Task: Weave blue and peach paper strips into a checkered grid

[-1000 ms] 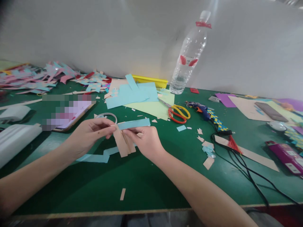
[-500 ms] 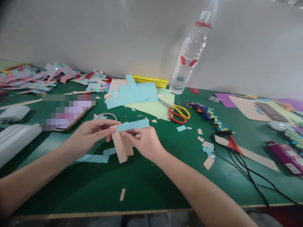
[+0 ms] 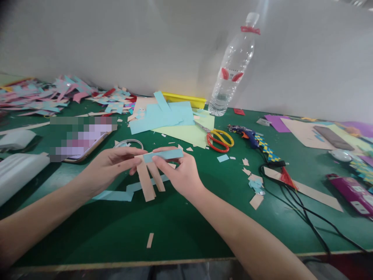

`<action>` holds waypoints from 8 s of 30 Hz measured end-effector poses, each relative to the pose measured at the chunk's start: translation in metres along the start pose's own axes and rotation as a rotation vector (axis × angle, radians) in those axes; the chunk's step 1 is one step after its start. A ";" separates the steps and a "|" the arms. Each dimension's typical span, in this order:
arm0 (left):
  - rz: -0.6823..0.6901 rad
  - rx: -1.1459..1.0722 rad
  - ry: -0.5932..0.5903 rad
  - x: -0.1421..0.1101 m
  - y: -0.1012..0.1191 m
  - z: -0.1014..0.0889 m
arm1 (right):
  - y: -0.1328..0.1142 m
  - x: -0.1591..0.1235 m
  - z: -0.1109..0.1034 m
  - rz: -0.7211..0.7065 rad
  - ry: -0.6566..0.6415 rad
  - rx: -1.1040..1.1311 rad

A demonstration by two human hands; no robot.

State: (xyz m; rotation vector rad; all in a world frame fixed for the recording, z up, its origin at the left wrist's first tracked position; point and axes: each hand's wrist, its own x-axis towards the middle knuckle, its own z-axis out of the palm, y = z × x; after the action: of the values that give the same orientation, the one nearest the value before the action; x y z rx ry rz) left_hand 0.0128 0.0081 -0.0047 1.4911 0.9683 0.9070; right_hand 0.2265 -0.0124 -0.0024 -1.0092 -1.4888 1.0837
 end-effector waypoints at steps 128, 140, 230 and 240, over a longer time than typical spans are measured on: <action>0.057 0.380 0.089 0.007 0.007 0.019 | 0.017 0.013 -0.014 0.247 -0.062 0.158; 0.084 0.392 0.080 0.006 0.006 0.019 | 0.012 0.012 -0.013 0.222 -0.070 0.155; 0.264 -0.497 0.938 0.031 0.004 -0.031 | 0.024 0.027 -0.043 -0.260 -0.245 -0.785; 0.250 -0.440 0.935 0.031 0.002 -0.033 | 0.027 0.027 -0.044 -0.098 -0.064 -0.586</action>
State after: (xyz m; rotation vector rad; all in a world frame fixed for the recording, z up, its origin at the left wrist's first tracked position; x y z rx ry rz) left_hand -0.0056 0.0491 0.0027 0.7835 1.1230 1.9459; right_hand 0.2675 0.0262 -0.0173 -1.2856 -1.9428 0.6184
